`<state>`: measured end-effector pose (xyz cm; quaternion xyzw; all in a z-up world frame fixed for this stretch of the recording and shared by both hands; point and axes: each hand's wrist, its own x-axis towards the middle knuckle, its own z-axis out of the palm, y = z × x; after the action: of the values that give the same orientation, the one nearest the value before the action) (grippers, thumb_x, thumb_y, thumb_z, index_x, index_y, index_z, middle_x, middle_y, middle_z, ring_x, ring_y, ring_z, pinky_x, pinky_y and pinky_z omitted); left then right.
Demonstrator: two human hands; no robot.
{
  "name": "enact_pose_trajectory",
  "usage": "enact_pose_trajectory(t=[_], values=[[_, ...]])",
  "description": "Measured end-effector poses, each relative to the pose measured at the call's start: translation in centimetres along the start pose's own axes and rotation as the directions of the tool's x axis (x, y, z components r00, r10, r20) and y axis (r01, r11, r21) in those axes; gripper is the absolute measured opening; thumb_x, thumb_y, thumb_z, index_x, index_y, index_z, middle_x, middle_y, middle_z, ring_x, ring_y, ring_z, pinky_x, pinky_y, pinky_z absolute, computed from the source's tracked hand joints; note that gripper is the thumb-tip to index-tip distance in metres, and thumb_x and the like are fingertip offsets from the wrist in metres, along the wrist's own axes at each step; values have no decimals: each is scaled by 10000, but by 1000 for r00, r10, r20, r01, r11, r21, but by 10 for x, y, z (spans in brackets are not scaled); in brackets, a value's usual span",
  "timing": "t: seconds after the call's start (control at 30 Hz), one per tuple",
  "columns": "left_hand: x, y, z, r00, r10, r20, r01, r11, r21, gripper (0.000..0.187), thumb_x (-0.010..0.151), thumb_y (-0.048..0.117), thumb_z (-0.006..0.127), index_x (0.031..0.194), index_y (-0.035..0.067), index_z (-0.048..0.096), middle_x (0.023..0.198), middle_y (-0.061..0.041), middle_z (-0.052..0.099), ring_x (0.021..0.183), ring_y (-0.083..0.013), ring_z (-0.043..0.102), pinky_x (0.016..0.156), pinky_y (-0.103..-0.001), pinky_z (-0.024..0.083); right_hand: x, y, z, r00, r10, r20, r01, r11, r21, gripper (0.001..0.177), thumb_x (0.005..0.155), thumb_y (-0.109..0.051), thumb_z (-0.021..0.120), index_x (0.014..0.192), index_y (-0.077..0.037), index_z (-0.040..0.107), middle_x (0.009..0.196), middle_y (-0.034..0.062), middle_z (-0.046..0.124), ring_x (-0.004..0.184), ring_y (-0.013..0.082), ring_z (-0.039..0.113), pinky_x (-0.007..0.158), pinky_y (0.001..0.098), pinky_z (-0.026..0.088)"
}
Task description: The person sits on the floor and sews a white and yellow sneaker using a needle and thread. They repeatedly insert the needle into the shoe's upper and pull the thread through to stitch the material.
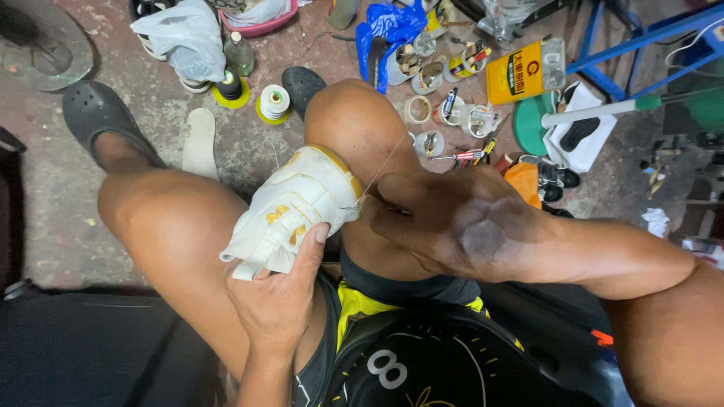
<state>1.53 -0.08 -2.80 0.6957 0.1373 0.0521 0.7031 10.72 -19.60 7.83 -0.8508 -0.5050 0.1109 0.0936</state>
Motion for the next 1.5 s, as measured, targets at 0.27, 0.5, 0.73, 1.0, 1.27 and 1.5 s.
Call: enact_pose_trajectory(t=[0.27,0.5,0.73,1.0,1.27,1.5], values=[[10,3,-5,991,95,95,-103,991,84,156,886,61,780,1026,-2,753,961,-97,787,849,-201,767,792,-320,579,21,-11,-17,950,107,293,-112,994,-1,460,704,-105,724,1147,-40,619,957,78,600,845,264,694,502,394,541],[15,-3,-7,995,53,86,-56,998,37,155,875,88,776,1001,6,740,939,-111,778,830,-245,766,764,-336,581,38,-6,-21,975,-25,220,39,997,-62,437,688,-128,705,1116,-59,656,976,60,615,792,227,689,522,373,540],[21,-6,-10,989,98,112,-103,994,47,147,900,91,757,1021,12,729,968,-119,770,858,-266,764,779,-346,584,44,-10,-12,990,-47,135,64,990,-127,235,829,-204,710,1012,-58,689,906,54,618,718,198,664,524,359,529],[13,0,-8,998,-33,54,35,999,-28,255,834,118,800,1052,17,718,977,-115,774,854,-265,773,776,-345,587,30,-6,-21,987,77,139,-91,991,97,243,861,-107,666,1099,-63,692,935,40,626,738,219,689,563,348,550],[18,-7,-9,981,177,84,-181,983,33,202,871,65,757,1070,49,727,1045,-110,758,955,-285,753,853,-361,578,26,2,-7,995,15,103,-13,1000,-22,120,872,-164,713,969,-116,661,834,41,576,686,208,672,511,363,515],[20,-4,-11,983,151,109,-141,985,-94,163,921,55,744,1081,33,732,1066,-97,776,970,-228,767,887,-329,583,30,-1,-1,988,-67,142,95,975,-201,364,694,-173,704,1043,-86,644,848,37,549,640,193,632,486,342,513]])
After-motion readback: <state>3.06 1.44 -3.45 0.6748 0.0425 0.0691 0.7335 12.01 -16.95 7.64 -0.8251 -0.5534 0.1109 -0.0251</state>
